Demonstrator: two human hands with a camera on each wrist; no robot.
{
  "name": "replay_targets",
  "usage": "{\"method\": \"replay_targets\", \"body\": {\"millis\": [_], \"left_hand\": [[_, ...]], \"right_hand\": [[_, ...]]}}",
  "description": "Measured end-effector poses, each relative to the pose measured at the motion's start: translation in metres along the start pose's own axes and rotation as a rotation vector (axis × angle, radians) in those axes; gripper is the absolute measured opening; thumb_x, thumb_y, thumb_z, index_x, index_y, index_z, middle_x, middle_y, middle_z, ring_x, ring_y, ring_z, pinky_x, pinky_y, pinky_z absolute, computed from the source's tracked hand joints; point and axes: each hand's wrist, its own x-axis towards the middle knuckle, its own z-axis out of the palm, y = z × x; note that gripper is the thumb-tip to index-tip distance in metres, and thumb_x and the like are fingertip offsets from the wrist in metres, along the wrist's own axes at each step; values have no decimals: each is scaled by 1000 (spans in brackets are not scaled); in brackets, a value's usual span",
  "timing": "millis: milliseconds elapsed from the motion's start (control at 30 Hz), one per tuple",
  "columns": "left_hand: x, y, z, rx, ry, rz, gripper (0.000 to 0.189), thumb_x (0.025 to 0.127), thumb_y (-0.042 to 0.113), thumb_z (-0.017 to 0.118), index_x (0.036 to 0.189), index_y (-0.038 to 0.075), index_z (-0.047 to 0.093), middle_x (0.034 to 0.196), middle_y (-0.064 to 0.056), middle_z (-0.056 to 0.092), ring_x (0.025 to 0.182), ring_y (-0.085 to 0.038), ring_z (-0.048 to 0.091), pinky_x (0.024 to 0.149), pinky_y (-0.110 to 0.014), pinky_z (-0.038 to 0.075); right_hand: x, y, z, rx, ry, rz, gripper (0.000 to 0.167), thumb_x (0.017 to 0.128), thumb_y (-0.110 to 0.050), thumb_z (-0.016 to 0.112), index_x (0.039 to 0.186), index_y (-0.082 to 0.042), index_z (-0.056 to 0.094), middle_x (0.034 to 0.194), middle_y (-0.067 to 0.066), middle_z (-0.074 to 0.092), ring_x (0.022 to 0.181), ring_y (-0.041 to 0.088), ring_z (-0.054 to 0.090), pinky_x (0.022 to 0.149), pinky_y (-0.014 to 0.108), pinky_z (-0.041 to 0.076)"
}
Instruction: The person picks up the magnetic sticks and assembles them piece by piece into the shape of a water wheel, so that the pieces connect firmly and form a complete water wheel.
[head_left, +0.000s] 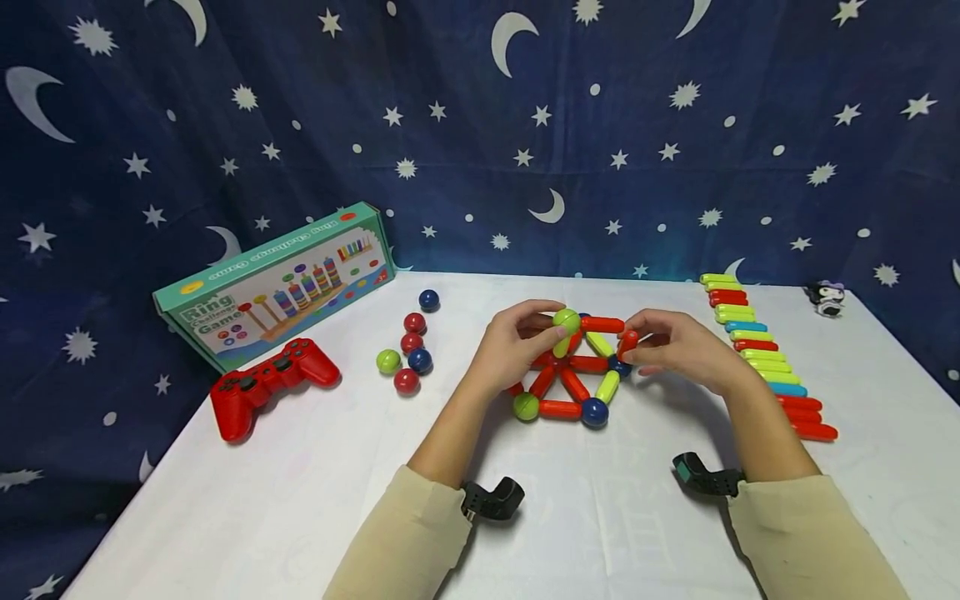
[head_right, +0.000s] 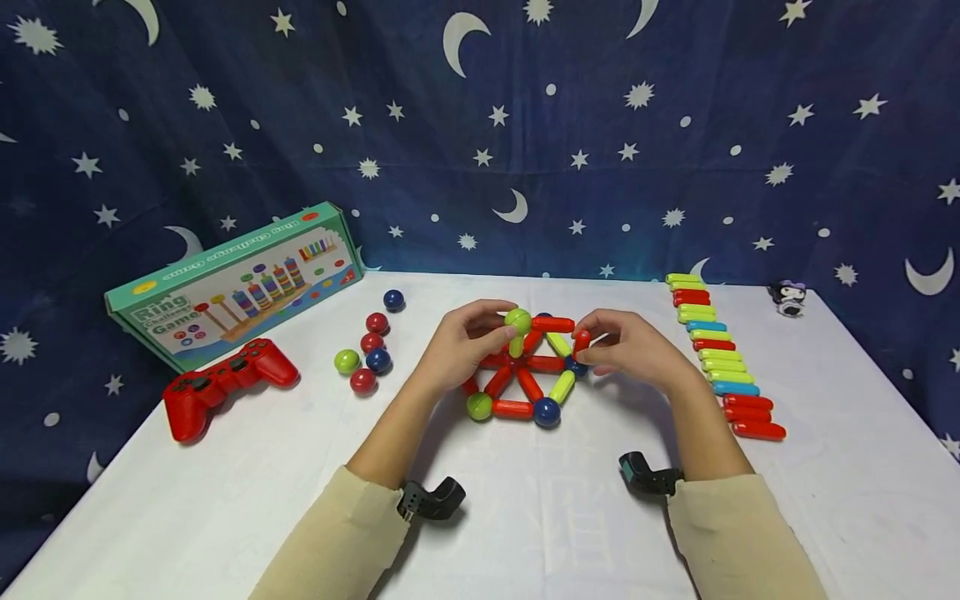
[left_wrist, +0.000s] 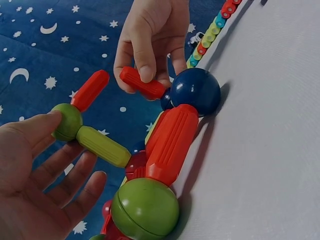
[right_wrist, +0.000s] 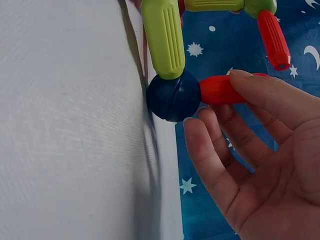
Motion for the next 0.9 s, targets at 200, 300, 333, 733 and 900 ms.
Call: {"method": "replay_targets", "body": {"millis": [200, 300, 333, 733, 900], "left_hand": [[-3, 2, -9, 27, -8, -2, 40, 99, 25, 69, 139, 20, 65, 128, -6, 72, 117, -23, 68, 101, -35, 56], [-7, 4, -25, 39, 5, 6, 39, 100, 24, 68, 138, 17, 65, 128, -8, 72, 117, -25, 68, 102, -38, 56], [-9, 6, -32, 54, 17, 10, 38, 100, 23, 67, 138, 16, 65, 128, -8, 72, 116, -26, 69, 102, -38, 56], [-41, 11, -147, 425, 65, -222, 38, 101, 25, 62, 136, 8, 65, 130, -18, 68, 121, -35, 63, 100, -50, 53], [-62, -1, -175, 637, -15, -365, 42, 98, 20, 64, 137, 4, 63, 131, -25, 64, 120, -39, 59, 97, -52, 52]], "right_hand": [[-1, 5, 1, -39, -1, 0, 40, 94, -23, 75, 128, -5, 66, 121, 15, 70, 101, 25, 70, 86, 31, 58], [-1, 5, 1, -59, -8, -4, 39, 94, -25, 75, 128, -7, 67, 123, 15, 70, 102, 25, 69, 86, 32, 57], [-1, 5, 2, -65, -9, -2, 39, 94, -26, 75, 128, -8, 67, 123, 15, 70, 102, 25, 69, 87, 32, 56], [-3, 12, 1, -64, -25, 29, 46, 94, -31, 76, 133, -10, 65, 133, 17, 64, 105, 27, 69, 87, 32, 56], [1, 12, 1, -73, -17, 31, 44, 93, -31, 76, 132, -12, 66, 132, 16, 65, 101, 26, 70, 88, 32, 55]]}}
